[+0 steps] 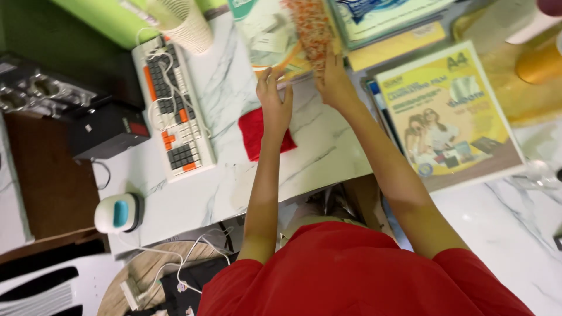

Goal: Dusting and organizing various types of paper supplies and packaging on a desk.

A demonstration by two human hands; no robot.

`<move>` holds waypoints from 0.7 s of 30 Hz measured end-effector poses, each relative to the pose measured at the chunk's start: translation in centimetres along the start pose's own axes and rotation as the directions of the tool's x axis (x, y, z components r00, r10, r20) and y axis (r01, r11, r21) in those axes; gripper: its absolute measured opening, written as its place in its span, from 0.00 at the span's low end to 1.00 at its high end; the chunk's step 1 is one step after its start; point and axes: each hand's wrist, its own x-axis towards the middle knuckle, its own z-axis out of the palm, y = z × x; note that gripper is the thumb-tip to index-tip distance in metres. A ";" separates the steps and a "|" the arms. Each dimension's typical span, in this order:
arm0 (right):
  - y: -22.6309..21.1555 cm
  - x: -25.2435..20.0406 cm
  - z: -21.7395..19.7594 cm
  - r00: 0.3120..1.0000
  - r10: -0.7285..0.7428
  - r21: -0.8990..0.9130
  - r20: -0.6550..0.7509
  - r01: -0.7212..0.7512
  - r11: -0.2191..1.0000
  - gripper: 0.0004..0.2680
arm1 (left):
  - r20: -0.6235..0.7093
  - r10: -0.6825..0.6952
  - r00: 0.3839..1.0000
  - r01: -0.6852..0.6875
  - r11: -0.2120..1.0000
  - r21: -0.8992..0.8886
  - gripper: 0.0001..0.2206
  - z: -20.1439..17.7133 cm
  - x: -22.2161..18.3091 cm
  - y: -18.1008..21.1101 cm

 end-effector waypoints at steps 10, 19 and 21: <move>-9.2 0.7 -4.5 0.765 0.133 0.170 0.630 -0.303 0.938 0.24 | -0.027 -0.154 0.988 0.147 0.972 -0.184 0.31 -0.9 -0.8 -5.3; 5.0 -1.1 0.8 0.964 -0.188 -0.275 -0.189 0.132 0.952 0.19 | 0.062 -0.141 0.988 0.151 0.971 -0.187 0.30 -1.5 0.6 -4.3; 0.4 -2.9 0.0 0.988 -0.050 0.211 0.143 0.019 0.977 0.26 | 0.027 -0.133 0.991 0.136 0.967 -0.215 0.32 -0.9 0.7 -5.1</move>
